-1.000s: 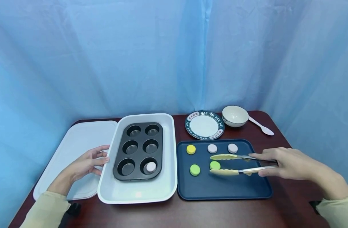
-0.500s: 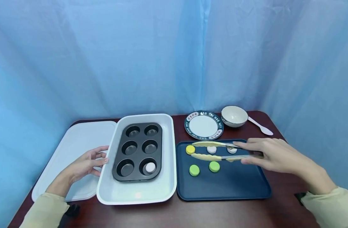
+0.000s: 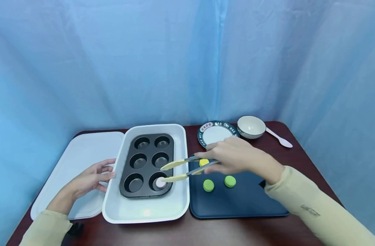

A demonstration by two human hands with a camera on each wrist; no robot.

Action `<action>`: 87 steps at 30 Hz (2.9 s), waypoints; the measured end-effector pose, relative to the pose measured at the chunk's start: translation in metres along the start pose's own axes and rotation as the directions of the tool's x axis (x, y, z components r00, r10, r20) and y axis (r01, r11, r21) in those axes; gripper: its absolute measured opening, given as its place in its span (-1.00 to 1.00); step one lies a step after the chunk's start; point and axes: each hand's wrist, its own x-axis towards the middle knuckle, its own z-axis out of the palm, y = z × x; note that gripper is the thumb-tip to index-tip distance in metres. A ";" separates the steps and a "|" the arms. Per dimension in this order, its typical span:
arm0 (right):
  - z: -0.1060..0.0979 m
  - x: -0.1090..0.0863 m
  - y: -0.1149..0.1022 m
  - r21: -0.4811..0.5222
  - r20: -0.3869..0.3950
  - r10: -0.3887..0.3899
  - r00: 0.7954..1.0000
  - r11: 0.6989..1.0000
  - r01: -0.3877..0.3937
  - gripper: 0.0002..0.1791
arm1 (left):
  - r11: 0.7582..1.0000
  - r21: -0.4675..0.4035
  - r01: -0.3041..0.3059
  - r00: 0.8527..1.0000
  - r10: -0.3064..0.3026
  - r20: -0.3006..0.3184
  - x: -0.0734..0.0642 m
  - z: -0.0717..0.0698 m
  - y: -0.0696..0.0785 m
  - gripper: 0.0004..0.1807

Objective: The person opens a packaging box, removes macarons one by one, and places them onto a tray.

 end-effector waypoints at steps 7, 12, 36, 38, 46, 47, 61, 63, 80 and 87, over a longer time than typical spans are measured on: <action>-0.002 0.034 -0.013 -0.023 0.115 -0.039 0.993 0.999 0.042 -0.46 | 1.000 -0.011 -0.006 1.000 0.007 0.011 0.002 0.002 0.000 -0.23; -0.004 0.052 -0.022 -0.047 0.172 -0.034 0.984 0.998 0.043 -0.47 | 1.000 -0.003 -0.001 1.000 0.001 0.007 0.001 0.000 0.000 -0.24; -0.002 0.096 -0.070 -0.220 0.302 0.125 0.945 0.974 -0.058 -0.61 | 1.000 -0.012 0.004 1.000 -0.004 0.001 -0.003 -0.004 -0.003 -0.22; -0.001 0.098 -0.072 -0.214 0.299 0.132 0.945 0.975 -0.069 -0.61 | 1.000 -0.012 0.005 1.000 -0.005 0.001 -0.003 -0.005 -0.002 -0.22; 0.001 0.096 -0.069 -0.178 0.319 0.160 0.934 0.978 -0.107 -0.62 | 1.000 -0.008 0.001 1.000 -0.002 -0.010 0.000 -0.003 -0.003 -0.23; 0.002 0.095 -0.068 -0.171 0.320 0.158 0.934 0.979 -0.107 -0.62 | 1.000 -0.011 0.002 1.000 -0.002 -0.010 0.000 -0.003 -0.003 -0.23; 0.011 0.083 -0.052 -0.130 0.277 0.050 0.960 0.991 -0.015 -0.57 | 1.000 -0.007 0.021 0.999 -0.021 -0.031 -0.001 -0.001 -0.003 -0.24; 0.011 0.082 -0.051 -0.120 0.269 0.046 0.962 0.993 -0.014 -0.56 | 1.000 -0.003 0.021 0.999 -0.021 -0.028 -0.001 -0.001 -0.003 -0.24; -0.011 0.040 -0.015 -0.064 0.028 0.028 0.999 0.998 -0.026 -0.45 | 1.000 0.008 0.013 1.000 -0.013 -0.024 -0.001 -0.001 0.002 -0.23; -0.012 -0.005 0.004 -0.075 -0.080 0.064 0.995 0.995 -0.070 -0.43 | 1.000 0.001 0.015 1.000 -0.015 -0.020 0.000 0.001 0.002 -0.23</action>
